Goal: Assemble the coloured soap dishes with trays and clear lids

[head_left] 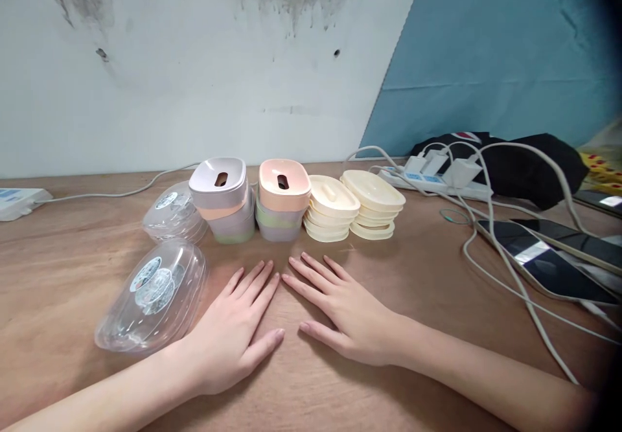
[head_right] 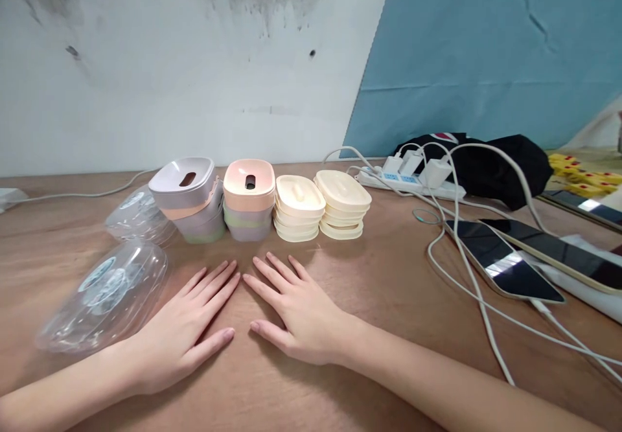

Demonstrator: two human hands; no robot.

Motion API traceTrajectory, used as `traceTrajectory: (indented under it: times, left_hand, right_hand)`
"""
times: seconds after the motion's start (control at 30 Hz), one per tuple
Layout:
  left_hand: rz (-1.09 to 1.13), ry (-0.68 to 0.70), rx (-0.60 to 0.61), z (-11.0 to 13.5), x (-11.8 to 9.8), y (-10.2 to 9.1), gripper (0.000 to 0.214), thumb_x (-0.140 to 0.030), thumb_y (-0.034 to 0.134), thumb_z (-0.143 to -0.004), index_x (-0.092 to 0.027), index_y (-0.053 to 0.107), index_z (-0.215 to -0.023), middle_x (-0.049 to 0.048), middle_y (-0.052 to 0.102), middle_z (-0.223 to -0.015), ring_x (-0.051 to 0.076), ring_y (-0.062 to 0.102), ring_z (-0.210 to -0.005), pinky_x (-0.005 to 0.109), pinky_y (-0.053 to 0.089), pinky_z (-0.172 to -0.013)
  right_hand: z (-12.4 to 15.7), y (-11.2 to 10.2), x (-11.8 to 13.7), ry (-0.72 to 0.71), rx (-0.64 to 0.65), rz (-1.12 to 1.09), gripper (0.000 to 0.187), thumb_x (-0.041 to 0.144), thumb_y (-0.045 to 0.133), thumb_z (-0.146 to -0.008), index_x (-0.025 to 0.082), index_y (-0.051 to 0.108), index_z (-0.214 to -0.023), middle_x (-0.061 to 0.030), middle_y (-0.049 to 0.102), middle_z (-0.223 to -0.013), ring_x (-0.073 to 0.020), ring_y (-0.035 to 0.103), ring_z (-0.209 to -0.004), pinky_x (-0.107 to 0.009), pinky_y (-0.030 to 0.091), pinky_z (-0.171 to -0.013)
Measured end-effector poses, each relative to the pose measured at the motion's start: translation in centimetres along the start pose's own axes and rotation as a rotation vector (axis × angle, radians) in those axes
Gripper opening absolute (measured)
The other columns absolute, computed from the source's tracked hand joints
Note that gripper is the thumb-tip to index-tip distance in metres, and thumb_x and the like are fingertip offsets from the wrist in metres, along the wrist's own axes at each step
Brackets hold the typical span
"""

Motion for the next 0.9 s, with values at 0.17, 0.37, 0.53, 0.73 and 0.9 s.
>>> traceTrajectory:
  times: [0.17,0.37,0.53,0.73,0.9]
  left_hand:
    - [0.01,0.009,0.01,0.01,0.07,-0.03,0.066,-0.051,0.029,-0.091,-0.012,0.015,-0.143,0.0117,0.008,-0.149,0.025,0.007,-0.137,0.047,0.015,-0.11]
    - [0.008,0.014,0.019,0.08,0.19,0.03,0.067,-0.052,0.03,-0.091,-0.012,0.015,-0.143,0.0116,0.007,-0.149,0.024,0.005,-0.137,0.046,0.013,-0.111]
    - [0.014,0.012,0.032,0.03,0.19,0.07,0.067,-0.051,0.031,-0.091,-0.011,0.014,-0.143,0.0125,0.007,-0.149,0.025,0.005,-0.137,0.047,0.013,-0.111]
    - [0.042,0.018,0.018,0.0,0.29,0.12,0.065,-0.05,0.031,-0.092,-0.013,0.014,-0.143,0.0121,0.008,-0.149,0.026,0.006,-0.137,0.049,0.015,-0.11]
    - [0.051,0.023,0.01,0.06,0.3,0.19,0.066,-0.05,0.033,-0.091,-0.014,0.013,-0.143,0.0118,0.007,-0.149,0.027,0.006,-0.137,0.05,0.015,-0.11]
  right_hand:
    - [-0.02,0.03,-0.04,-0.009,-0.013,-0.002,0.064,0.047,0.045,-0.086,0.021,0.026,-0.141,-0.0104,0.018,-0.148,-0.0306,0.013,-0.136,-0.055,0.015,-0.107]
    - [0.11,0.11,-0.25,0.015,-0.01,0.021,0.063,0.048,0.044,-0.086,0.023,0.027,-0.141,-0.0109,0.018,-0.149,-0.033,0.012,-0.136,-0.057,0.016,-0.106]
    - [0.15,0.15,-0.2,0.002,0.022,0.031,0.062,0.048,0.041,-0.087,0.022,0.025,-0.142,-0.0108,0.015,-0.149,-0.0329,0.01,-0.136,-0.058,0.016,-0.105]
    - [0.16,0.43,-0.31,0.001,0.054,0.042,0.061,0.048,0.037,-0.089,0.023,0.021,-0.143,-0.0091,0.011,-0.15,-0.032,0.006,-0.136,-0.058,0.016,-0.106]
    - [0.19,0.57,-0.5,-0.003,0.06,0.04,0.058,0.043,0.036,-0.091,0.025,0.019,-0.143,-0.0069,0.011,-0.15,-0.0316,0.007,-0.136,-0.058,0.017,-0.105]
Point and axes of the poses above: each hand's wrist, its own z-axis away from the middle knuckle, its own y-axis out of the palm, x = y × z, the point moved 8 cm from there along -z, towards the middle knuckle
